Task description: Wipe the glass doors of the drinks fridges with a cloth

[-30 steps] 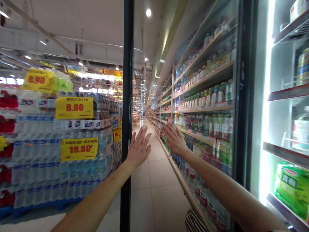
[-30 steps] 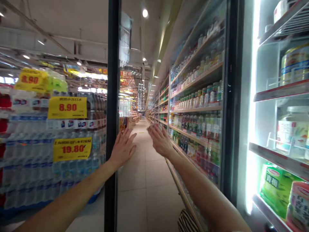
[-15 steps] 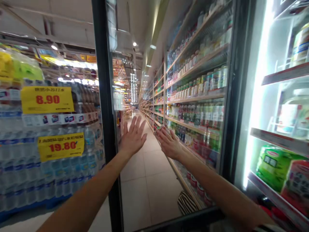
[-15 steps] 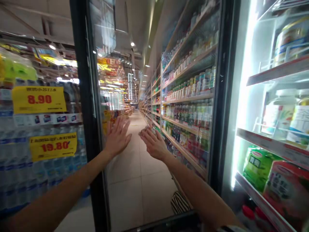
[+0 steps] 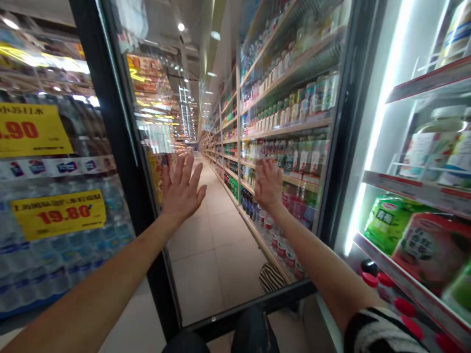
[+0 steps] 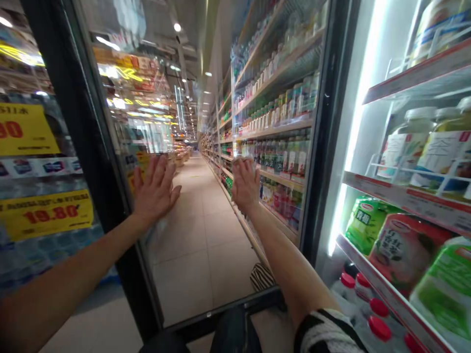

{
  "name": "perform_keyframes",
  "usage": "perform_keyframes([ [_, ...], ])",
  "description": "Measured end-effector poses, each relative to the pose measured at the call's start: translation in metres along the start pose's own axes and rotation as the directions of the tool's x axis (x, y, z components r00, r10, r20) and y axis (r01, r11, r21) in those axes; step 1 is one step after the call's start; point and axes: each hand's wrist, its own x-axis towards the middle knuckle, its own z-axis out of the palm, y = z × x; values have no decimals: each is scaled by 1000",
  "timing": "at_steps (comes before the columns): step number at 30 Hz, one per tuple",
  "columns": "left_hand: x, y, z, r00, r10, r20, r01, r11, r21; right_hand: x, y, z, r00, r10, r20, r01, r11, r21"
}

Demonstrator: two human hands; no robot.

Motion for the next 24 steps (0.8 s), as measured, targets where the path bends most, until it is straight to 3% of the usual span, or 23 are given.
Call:
perform_keyframes([
  [2, 1, 1, -1, 1000, -11, 15, 11, 1000, -15, 3, 0, 2, 980, 185, -78, -187, 982, -25],
  [3, 1, 1, -2, 1000, -16, 25, 16, 1000, -22, 3, -5, 3, 975, 207, -80, -210, 978, -22],
  [4, 1, 2, -2, 999, -20, 35, 21, 999, -26, 2, -12, 3, 984, 169, -50, -170, 985, -12],
  [6, 2, 4, -4, 998, -29, 47, 30, 999, -25, -1, -24, 2, 996, -46, 71, 43, 998, 46],
  [7, 1, 5, -4, 998, -34, 49, 35, 999, -23, -4, -26, 1, 981, -152, 123, 142, 986, 84],
  [9, -1, 8, -4, 998, -48, 46, 49, 999, -21, -6, -18, 0, 970, -196, 141, 181, 976, 118],
  [11, -6, 12, -3, 997, -62, 48, 64, 998, -27, -5, 2, 0, 999, 16, 42, -19, 997, 78],
  [13, -12, 16, -1, 995, -77, 60, 79, 996, -30, -5, 19, 1, 964, 252, -79, -248, 967, 51],
  [14, -15, 18, 0, 994, -87, 71, 89, 996, -28, -6, 21, 1, 946, 306, -109, -302, 952, 48],
  [16, -21, 21, 2, 990, -106, 91, 109, 994, -20, -12, 13, 1, 964, 256, -72, -253, 966, 45],
  [18, -26, 24, 3, 987, -119, 112, 121, 992, -16, -21, -5, -1, 997, 44, 62, -49, 996, 68],
  [20, -29, 25, 3, 984, -122, 132, 125, 992, -18, -29, -15, -2, 976, -147, 158, 131, 985, 109],
  [22, -32, 25, 4, 982, -120, 146, 124, 992, -22, -31, -10, -2, 981, -137, 134, 127, 988, 87],
  [24, -34, 24, 5, 981, -120, 151, 125, 992, -25, -30, 6, 0, 999, 53, 10, -53, 998, 23],
])
